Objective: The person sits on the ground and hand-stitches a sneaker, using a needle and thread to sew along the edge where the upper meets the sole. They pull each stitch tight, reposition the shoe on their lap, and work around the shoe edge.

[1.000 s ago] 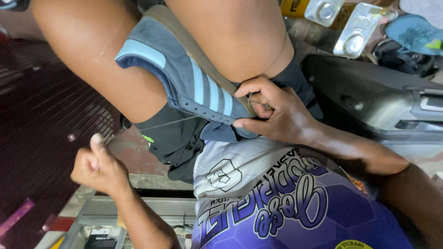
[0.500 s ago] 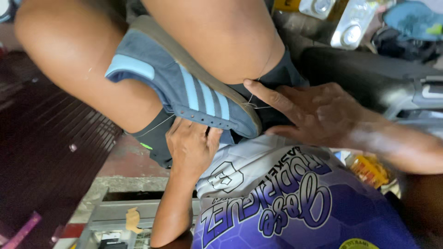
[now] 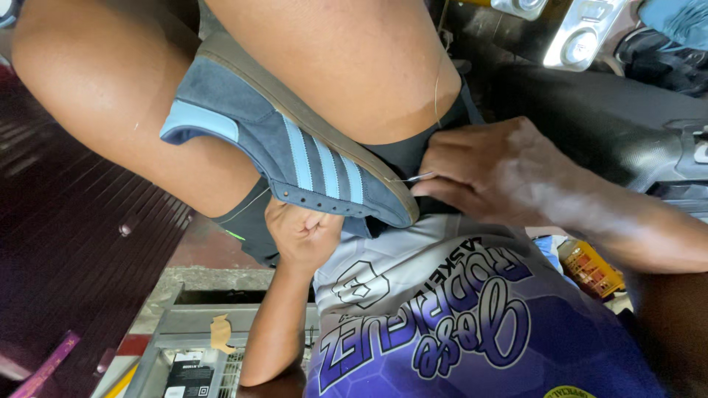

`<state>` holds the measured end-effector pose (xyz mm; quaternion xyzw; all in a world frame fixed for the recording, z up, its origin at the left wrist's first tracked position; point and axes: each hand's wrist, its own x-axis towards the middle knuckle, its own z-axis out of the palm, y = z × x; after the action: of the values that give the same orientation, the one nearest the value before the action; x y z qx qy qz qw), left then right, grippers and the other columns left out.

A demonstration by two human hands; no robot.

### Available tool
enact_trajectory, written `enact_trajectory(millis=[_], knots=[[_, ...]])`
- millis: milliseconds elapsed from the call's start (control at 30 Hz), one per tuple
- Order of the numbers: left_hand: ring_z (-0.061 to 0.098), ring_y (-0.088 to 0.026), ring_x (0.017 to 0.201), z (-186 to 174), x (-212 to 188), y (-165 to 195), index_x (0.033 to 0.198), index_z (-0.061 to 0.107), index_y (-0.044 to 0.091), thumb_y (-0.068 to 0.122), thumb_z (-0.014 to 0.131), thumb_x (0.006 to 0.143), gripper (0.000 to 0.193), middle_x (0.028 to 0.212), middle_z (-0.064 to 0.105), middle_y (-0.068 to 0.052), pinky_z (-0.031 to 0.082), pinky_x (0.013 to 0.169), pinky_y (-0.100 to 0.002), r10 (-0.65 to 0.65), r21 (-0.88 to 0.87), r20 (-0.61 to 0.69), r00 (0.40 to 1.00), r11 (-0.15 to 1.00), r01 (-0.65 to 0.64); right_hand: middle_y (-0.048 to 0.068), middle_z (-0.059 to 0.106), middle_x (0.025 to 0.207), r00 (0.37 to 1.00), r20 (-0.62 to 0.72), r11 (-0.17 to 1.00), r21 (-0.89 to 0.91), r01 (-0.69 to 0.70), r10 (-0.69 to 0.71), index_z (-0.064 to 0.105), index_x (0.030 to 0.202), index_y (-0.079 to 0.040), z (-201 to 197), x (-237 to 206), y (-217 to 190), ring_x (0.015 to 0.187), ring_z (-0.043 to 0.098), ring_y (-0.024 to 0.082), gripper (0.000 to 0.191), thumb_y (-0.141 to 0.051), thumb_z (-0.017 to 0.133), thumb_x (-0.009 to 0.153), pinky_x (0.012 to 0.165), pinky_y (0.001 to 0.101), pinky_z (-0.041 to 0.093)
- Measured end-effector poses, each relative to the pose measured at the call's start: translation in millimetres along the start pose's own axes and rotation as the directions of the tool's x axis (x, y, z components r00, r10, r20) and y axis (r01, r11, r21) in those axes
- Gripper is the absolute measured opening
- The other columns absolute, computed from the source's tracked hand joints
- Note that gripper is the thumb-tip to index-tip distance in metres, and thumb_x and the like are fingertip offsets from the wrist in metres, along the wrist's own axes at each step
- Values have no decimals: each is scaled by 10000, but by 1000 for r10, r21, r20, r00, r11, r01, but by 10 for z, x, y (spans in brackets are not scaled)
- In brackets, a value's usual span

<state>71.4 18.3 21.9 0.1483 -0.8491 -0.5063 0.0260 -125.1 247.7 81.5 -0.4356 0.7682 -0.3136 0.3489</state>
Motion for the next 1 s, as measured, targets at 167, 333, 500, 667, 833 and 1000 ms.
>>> enact_trajectory(millis=[167, 333, 500, 667, 833, 1000], knots=[[636, -361, 834, -146, 47, 58, 982, 643, 76, 73, 658, 845, 138, 923, 651, -122, 491, 766, -459, 101, -8, 213, 972, 995, -101, 114, 691, 1076, 995, -99, 844, 536, 29, 29, 563, 894, -73, -124, 5, 42, 610, 525, 115, 199, -195, 610, 1044, 577, 295, 419], [666, -383, 891, -155, 233, 183, 1027, 692, 98, 136, 704, 859, 173, 1001, 683, -144, 514, 794, -496, 192, 125, 279, 941, 964, -233, 144, 719, 1101, 981, -134, 470, 881, 53, 139, 492, 864, -97, -4, 2, -38, 609, 426, 2, 210, -133, 473, 1070, 584, 202, 401], [681, -364, 861, -127, 407, 263, 1007, 726, 116, 219, 783, 846, 199, 975, 706, -111, 533, 746, -479, 83, 142, 352, 932, 980, -141, 47, 682, 901, 989, -87, 392, 919, 34, 118, 502, 919, -110, 160, 103, -74, 612, 461, 31, 210, -151, 470, 1123, 552, 199, 400], [687, -327, 834, -62, 496, 318, 979, 697, 122, 175, 784, 857, 158, 941, 694, -87, 546, 743, -450, 180, 81, 186, 966, 977, -197, 13, 425, 814, 995, -99, 556, 828, 64, 33, 423, 912, -70, 108, 223, -223, 701, 403, 107, 268, -118, 523, 1156, 656, 299, 378], [693, -277, 738, -102, 555, 329, 892, 668, 144, 189, 796, 841, 145, 840, 686, -44, 566, 674, -417, 110, -12, 173, 979, 994, -109, -22, 412, 684, 986, 96, 706, 689, -162, 133, 489, 856, -64, -98, 544, -408, 587, 386, 92, 217, -121, 602, 1032, 527, 312, 356], [678, -341, 717, -176, 570, 355, 840, 647, 125, 200, 788, 812, 163, 788, 662, -82, 552, 652, -459, 29, 68, 235, 972, 997, -46, -5, 367, 663, 987, 18, 771, 622, -138, 161, 455, 816, -64, -198, 864, -554, 572, 342, 90, 285, -139, 607, 1045, 527, 310, 307]])
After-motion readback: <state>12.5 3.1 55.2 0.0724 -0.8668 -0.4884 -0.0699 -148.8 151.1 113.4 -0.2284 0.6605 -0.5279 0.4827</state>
